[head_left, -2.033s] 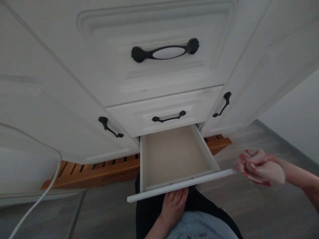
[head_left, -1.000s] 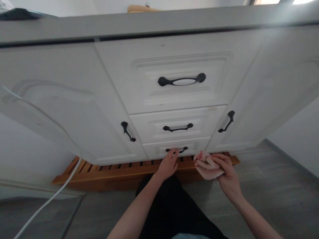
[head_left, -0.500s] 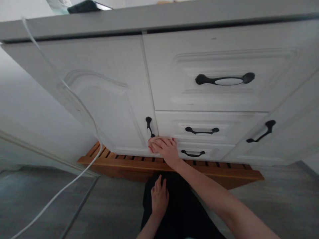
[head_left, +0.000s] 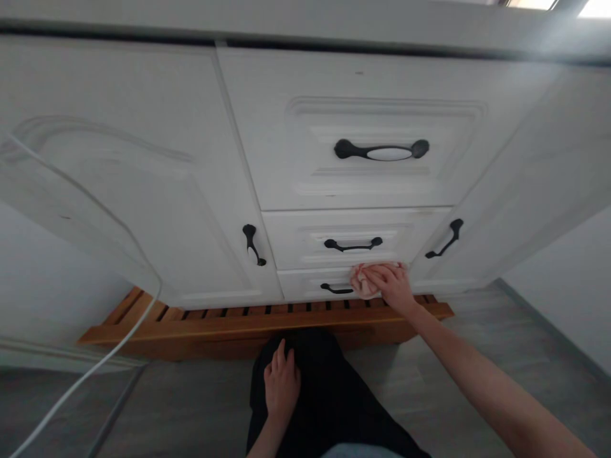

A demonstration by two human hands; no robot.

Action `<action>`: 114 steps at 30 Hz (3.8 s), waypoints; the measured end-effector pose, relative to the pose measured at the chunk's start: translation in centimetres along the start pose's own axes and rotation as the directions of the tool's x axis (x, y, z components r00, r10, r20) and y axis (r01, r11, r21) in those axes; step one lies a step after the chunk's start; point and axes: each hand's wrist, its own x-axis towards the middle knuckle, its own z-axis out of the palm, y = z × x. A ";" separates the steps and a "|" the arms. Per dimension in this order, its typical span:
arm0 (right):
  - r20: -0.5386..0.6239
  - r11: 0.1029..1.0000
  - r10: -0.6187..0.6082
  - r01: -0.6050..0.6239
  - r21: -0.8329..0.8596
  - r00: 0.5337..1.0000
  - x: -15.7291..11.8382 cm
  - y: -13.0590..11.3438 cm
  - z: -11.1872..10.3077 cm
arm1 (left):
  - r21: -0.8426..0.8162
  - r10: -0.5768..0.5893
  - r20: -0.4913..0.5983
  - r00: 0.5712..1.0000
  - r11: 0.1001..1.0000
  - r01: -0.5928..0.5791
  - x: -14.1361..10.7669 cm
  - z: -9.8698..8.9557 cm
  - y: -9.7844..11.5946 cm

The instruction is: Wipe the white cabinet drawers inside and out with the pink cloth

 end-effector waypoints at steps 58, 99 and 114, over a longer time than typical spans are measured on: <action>0.161 0.865 -0.501 0.483 0.138 0.851 3.6 -0.2 1.1 | -0.021 0.010 0.170 0.985 1.000 -0.007 1.4 -0.5 0.3; 0.039 0.901 -0.388 0.370 0.227 0.921 8.3 -23.5 14.0 | -0.058 -0.033 0.170 0.985 0.997 0.043 1.4 0.8 -0.1; 0.052 0.809 -0.554 0.524 0.266 0.831 2.4 -11.2 13.9 | -0.064 -0.036 0.208 0.978 0.997 0.051 1.7 0.9 -0.1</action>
